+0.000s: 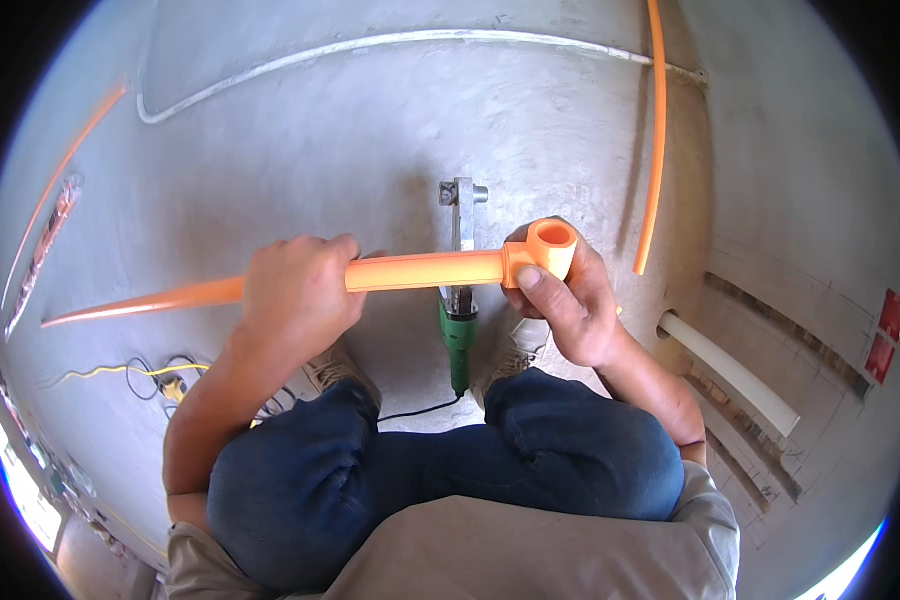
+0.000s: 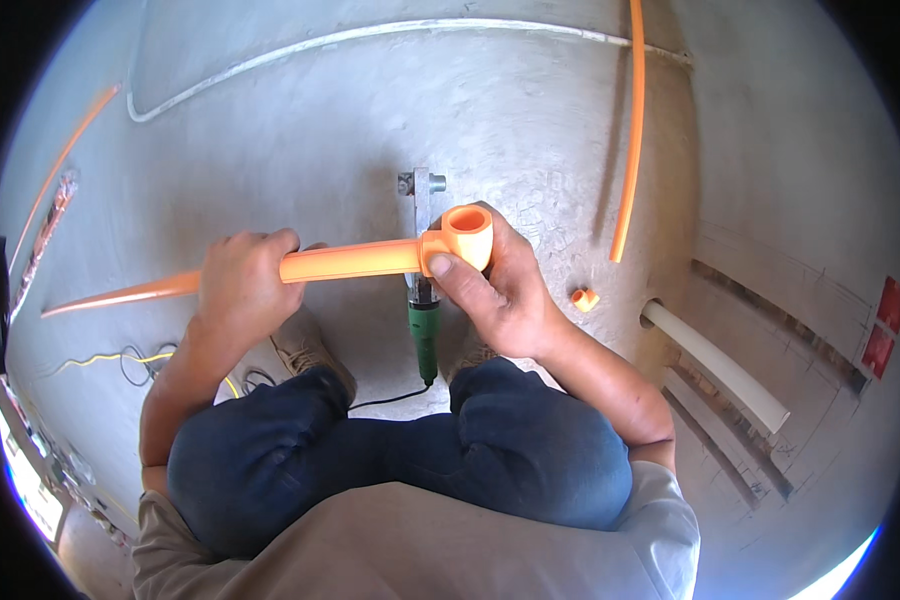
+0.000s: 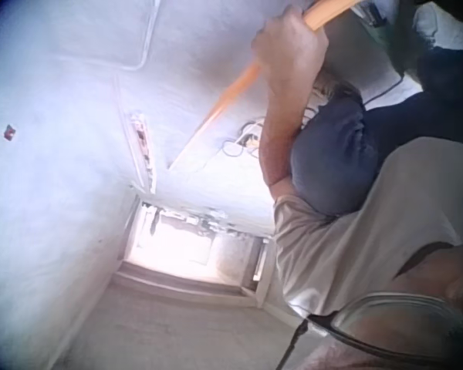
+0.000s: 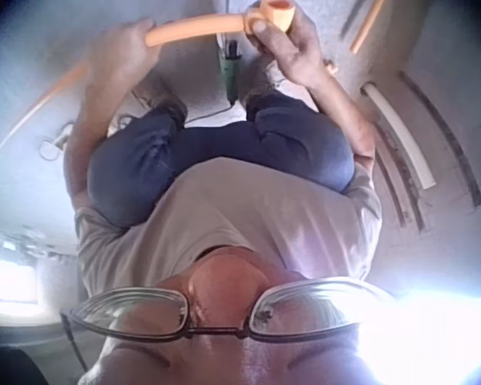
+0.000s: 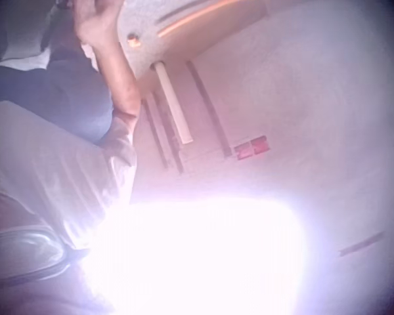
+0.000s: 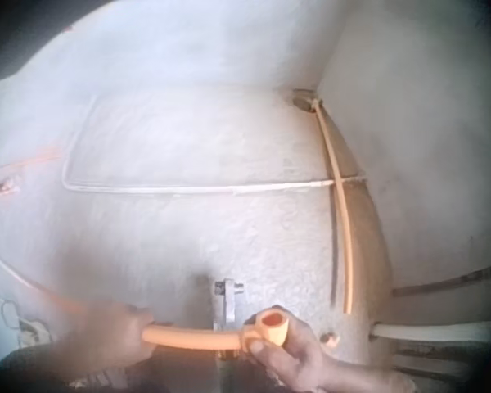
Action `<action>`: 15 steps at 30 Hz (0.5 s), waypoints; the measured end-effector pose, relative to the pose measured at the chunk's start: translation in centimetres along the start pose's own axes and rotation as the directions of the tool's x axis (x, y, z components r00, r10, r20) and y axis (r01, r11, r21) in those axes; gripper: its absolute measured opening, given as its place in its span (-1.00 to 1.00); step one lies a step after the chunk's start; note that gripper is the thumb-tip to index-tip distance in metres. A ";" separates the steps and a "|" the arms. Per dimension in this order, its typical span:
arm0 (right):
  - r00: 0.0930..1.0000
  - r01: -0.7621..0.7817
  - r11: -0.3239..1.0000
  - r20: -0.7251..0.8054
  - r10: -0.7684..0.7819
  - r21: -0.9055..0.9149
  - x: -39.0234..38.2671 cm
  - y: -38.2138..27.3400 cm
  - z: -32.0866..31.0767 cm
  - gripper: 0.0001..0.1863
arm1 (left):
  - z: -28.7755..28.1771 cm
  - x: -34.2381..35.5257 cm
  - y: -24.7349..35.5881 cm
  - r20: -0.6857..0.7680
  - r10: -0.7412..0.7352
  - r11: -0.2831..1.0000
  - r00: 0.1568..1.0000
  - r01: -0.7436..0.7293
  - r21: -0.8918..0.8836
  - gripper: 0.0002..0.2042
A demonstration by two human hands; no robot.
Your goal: The person uses a pipe heating tool to join orange plastic pipes and fittings together by hand, then measures and fits them into pre-cut grooves in the wall, eventually attaching a valve to one pipe end.
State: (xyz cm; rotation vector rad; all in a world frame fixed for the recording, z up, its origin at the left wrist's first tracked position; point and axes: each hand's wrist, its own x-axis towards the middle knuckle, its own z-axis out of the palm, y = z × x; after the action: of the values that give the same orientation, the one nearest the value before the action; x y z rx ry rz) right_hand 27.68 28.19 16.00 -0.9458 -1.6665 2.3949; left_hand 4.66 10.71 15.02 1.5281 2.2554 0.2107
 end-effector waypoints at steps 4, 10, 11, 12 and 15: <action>0.976 0.219 0.967 0.039 -0.216 -0.130 1.0 0.2 -1.2 -0.73 | -1.2 0.5 0.6 -0.126 0.030 1.000 0.992 -0.029 0.010 -0.72; 0.882 0.471 0.820 0.162 -0.442 -0.325 0.6 -0.1 -2.4 -0.58 | -2.7 0.1 -1.7 -0.032 0.050 0.995 0.998 -0.053 -0.087 -0.79; 0.877 0.479 0.818 0.151 -0.455 -0.317 0.7 -0.2 -2.4 -0.58 | -2.5 -0.2 -2.4 0.018 0.000 0.996 1.000 0.001 -0.093 -0.79; 0.868 0.496 0.808 0.177 -0.464 -0.318 0.7 -0.3 -2.4 -0.60 | -2.3 -0.4 -2.9 0.069 -0.051 0.994 0.996 0.057 -0.096 -0.79; 0.864 0.504 0.807 0.178 -0.471 -0.309 0.5 0.0 -2.2 -0.62 | -1.7 -0.7 -2.4 0.032 -0.041 0.995 0.999 0.043 -0.088 -0.80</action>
State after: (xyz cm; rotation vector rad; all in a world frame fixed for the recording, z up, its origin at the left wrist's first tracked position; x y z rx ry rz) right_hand 28.41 30.26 15.28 -0.3532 -2.0988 1.8614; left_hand 2.14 9.35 15.96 1.4283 2.2223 0.2700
